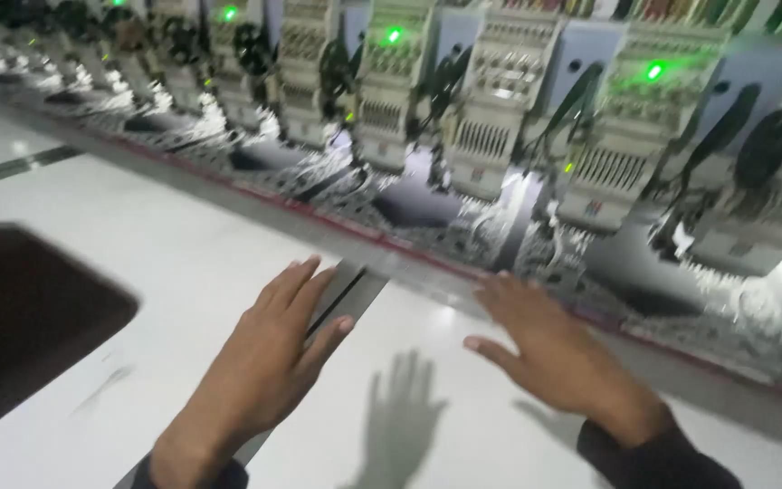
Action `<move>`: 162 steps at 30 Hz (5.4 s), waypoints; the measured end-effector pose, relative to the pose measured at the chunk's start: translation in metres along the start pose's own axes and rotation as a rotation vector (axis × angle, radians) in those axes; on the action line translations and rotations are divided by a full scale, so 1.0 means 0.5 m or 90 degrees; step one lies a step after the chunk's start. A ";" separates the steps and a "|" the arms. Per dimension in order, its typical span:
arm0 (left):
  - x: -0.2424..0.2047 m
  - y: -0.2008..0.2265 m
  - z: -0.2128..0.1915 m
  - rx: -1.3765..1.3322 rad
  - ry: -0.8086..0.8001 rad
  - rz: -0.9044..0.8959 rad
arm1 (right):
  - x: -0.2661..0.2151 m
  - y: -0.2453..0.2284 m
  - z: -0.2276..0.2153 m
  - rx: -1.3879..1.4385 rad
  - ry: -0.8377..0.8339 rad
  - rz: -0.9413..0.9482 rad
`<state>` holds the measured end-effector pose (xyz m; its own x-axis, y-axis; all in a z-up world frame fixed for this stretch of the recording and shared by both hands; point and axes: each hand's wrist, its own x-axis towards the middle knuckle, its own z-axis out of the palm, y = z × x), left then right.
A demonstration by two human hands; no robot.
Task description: Threading thread through the various guides and needles of a multi-head industrial embroidery machine.
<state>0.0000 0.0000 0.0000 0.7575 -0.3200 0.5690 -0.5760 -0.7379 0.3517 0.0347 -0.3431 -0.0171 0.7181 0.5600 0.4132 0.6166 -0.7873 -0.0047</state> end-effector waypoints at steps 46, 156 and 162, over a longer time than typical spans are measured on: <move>1.174 -0.878 1.435 0.019 -0.050 -0.381 | 0.850 1.172 0.937 -0.341 0.473 -0.006; 1.245 -0.807 1.431 -0.953 -0.062 -0.612 | 0.863 1.228 0.975 -0.009 0.440 0.240; 1.238 -0.779 1.378 -1.043 -0.105 -0.604 | 0.866 1.202 0.950 0.018 0.309 0.387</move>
<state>0.9049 -0.3202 -0.2968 0.9152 -0.3237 -0.2400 0.3806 0.4992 0.7784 0.8695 -0.4510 -0.2736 0.7147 -0.1494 0.6833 0.1720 -0.9093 -0.3788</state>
